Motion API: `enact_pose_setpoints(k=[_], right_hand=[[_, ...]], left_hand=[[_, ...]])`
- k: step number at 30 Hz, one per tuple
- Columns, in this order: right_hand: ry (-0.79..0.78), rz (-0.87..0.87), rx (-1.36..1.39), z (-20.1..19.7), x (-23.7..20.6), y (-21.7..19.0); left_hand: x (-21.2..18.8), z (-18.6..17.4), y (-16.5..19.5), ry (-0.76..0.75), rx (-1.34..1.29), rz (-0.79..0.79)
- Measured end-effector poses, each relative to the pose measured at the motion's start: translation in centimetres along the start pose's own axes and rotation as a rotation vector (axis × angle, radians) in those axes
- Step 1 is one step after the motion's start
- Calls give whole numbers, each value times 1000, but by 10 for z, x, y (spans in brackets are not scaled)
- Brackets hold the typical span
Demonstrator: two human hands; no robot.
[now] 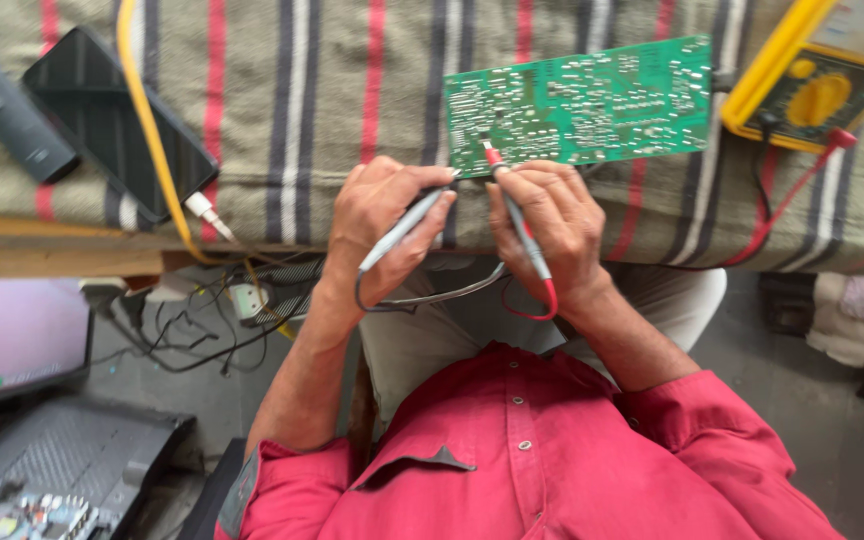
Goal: The person uses a multimeter to test points on a circuit board, flipping the board over to check both sides. They also plug and unplug a power cord into a wall socket and handle the multimeter probes throughout the task.
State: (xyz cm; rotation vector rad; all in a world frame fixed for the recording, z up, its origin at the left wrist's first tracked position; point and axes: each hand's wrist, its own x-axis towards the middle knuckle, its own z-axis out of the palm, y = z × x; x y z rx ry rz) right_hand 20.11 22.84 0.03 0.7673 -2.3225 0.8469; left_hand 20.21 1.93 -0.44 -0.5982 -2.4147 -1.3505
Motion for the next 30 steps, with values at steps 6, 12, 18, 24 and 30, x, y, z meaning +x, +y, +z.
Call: enact_pose_setpoints(k=[6,12,18,24,30], right_hand=[[-4,13,3,-4,-1,1],[-5,9,-3,-3,-2,0],[6,7,6,-3,-3,0],[12,1,-4,-1,-3,-2],[1,13,12,-1,-5,-2]], left_hand=[[0,3,3,-18,3,-14],[-1,5,0,-17,-2,-12],[-2,4,2,-16,6,-14],[-3,2,0,-7,13,-9],[-3,2,-1,2,8,4]])
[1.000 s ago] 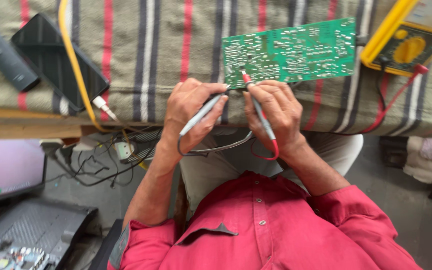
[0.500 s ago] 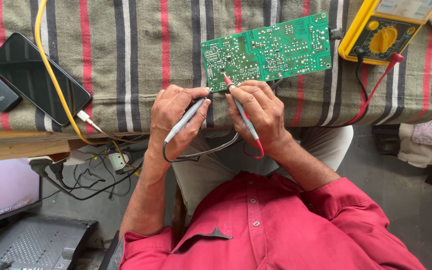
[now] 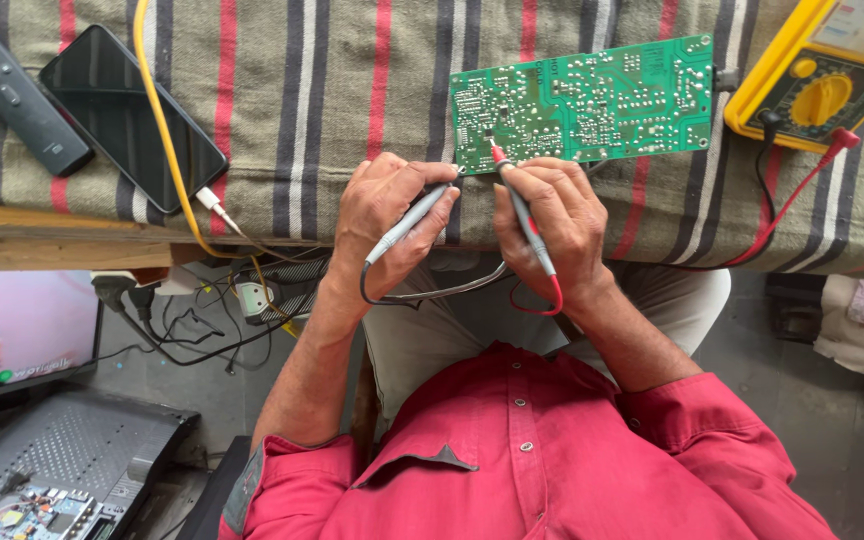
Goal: The person uses a multimeter to test points on a circuit board, flipping the board over to check both sides. They also plug and unplug a power cord into a wall socket and handle the multimeter probes throughout the task.
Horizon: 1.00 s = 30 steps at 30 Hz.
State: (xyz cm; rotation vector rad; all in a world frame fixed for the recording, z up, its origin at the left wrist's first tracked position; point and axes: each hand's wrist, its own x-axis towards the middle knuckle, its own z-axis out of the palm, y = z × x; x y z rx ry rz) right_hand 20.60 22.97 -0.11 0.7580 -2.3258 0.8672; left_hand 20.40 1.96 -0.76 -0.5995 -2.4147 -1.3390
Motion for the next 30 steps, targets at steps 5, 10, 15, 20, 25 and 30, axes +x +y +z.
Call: enact_pose_setpoints(k=[5,10,15,20,25,30], right_hand=[[25,-8,-25,-5,0,3],[49,-37,-126,-9,4,7],[67,-36,-150,-11,12,14],[-18,96,-54,-21,25,28],[-51,137,-50,-28,29,28],[-74,109,-81,-25,34,26]], left_hand=[[0,0,-1,4,5,-14],[0,0,-1,8,-4,-17],[0,-1,-2,0,-13,-17],[0,-1,-4,5,-12,-12],[-1,-1,-4,-5,-5,-22],[0,-1,-4,-1,-15,-11]])
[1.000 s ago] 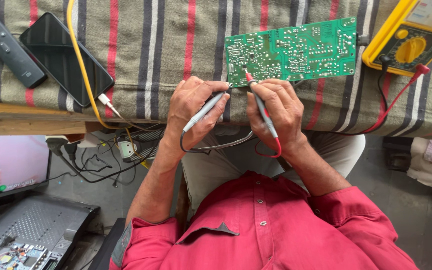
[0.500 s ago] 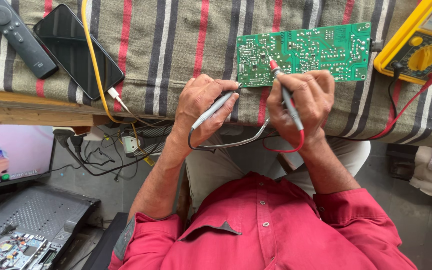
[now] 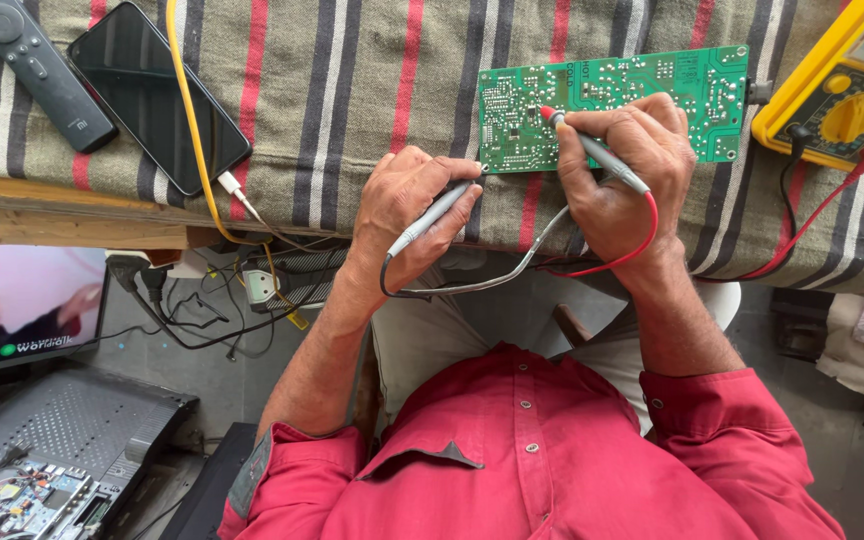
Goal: The person uses a multimeter to test points on a circuit board, flipping the board over to check both sides. They also plug and unplug a power cord into a wall socket and handle the multimeter probes throughout the task.
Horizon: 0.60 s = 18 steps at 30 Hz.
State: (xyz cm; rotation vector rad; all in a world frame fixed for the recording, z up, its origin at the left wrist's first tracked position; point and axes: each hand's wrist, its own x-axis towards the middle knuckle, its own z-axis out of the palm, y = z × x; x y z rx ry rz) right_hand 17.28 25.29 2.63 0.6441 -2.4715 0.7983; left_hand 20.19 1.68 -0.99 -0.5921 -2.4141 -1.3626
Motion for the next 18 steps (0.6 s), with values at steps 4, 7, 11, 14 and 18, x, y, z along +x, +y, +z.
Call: enact_pose_setpoints(k=[4,7,11,14,18], right_hand=[[-10,-4,3,2,1,-1],[-12,-19,-3,2,1,1],[-26,-26,15,0,3,2],[-44,-24,20,-4,5,-1],[-34,-48,-13,-5,7,-6]], left_hand=[[0,-1,1,-3,-3,-5],[0,-2,2,-9,-2,-4],[1,-1,5,-4,5,5],[2,1,10,-5,14,-7],[2,3,13,-12,31,-7]])
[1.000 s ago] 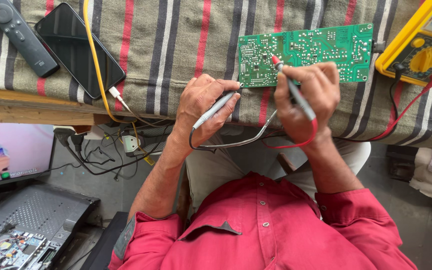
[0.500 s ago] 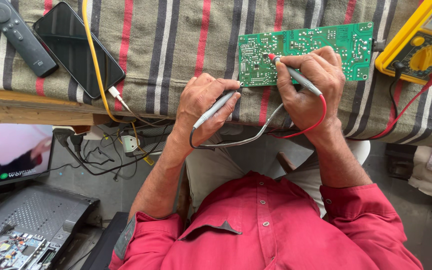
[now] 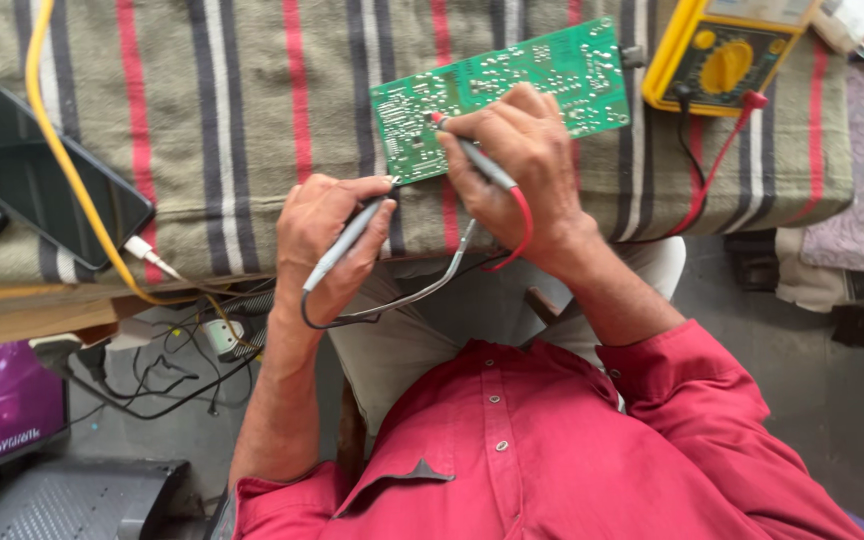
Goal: The person uses a multimeter to test points on a circuit board, flipping the board over to check both sides. They also plug and unplug a power cord into a wall socket and handle the multimeter probes throughout the task.
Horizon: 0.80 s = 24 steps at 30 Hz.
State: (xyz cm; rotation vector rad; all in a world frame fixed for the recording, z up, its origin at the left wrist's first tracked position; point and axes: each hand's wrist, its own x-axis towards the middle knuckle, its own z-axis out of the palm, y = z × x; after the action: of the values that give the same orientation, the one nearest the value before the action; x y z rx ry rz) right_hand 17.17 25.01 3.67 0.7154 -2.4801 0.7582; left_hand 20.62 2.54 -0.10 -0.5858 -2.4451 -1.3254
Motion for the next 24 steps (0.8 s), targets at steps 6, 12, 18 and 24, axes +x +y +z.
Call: enact_pose_setpoints(k=[6,12,18,24], right_hand=[[138,-15,145,-4,-22,16],[724,370,-93,-77,-61,125],[352,258,-316,-92,-90,210],[143,218,-686,-76,-76,226]], left_hand=[[1,3,1,-13,2,1],[-1,3,2,-19,-1,-19],[0,4,3,0,-22,-21],[1,5,4,-3,-6,-44]])
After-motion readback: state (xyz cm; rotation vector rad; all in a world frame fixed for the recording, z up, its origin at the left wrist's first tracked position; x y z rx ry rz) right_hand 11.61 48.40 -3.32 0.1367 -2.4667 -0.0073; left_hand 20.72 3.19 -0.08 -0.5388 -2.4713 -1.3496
